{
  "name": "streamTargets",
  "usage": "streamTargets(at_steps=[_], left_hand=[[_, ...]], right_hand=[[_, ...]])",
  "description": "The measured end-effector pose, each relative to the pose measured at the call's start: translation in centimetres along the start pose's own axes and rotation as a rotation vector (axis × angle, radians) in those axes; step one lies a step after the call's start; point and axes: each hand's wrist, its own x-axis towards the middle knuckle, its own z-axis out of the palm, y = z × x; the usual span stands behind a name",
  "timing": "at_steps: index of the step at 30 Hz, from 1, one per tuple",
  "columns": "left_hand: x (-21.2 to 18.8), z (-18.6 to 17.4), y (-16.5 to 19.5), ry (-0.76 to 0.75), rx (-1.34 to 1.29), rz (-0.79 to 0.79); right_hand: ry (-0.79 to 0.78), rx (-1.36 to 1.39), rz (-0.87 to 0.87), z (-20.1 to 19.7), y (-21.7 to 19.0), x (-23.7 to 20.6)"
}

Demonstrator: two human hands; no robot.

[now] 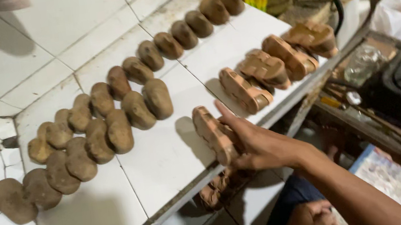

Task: The person sits on the floor and applies a white substance from a small container to the straps of a beige sandal using a small brush. They repeat this process on several sandals, placing each finished one on a nearby shelf.

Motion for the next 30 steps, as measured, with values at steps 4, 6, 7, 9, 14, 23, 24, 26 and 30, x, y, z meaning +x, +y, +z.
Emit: streamTargets(at_steps=[4,6,7,9,14,23,24,26,30], left_hand=[[0.6,-1.0,0.8,0.034,0.254,0.238],[0.8,-1.3,0.6,0.033,0.378,0.224],[0.8,-1.4,0.3,0.027,0.403,0.285],[0.7,-1.2,0.2,0.001,0.463,0.397],[-0.1,-0.9,2.4,-0.067,0.52,0.454],[-14.4,-10.1,18.1,0.246,0.662,0.796],[-15.7,-11.5,20.3,0.53,0.764,0.796],[-15.2,-16.8,26.4,0.759,0.96,0.741],[-12.6,-25.5,35.1,0.874,1.894,0.794]], right_hand=[[-0.105,-0.078,0.204,-0.9,-2.2,4.7],[-0.113,-0.081,0.234,-1.1,-2.6,5.0],[-0.114,-0.063,0.236,-1.2,-2.6,5.0],[-0.097,-0.018,0.242,-1.2,-2.4,5.0],[-0.071,-0.017,0.198,-0.7,-1.6,5.1],[0.65,0.132,-0.045,6.4,4.4,-7.9],[0.767,0.085,-0.017,8.1,6.0,-10.5],[0.889,0.295,0.049,11.7,9.7,-15.3],[1.053,0.247,0.482,14.9,16.9,-23.7]])
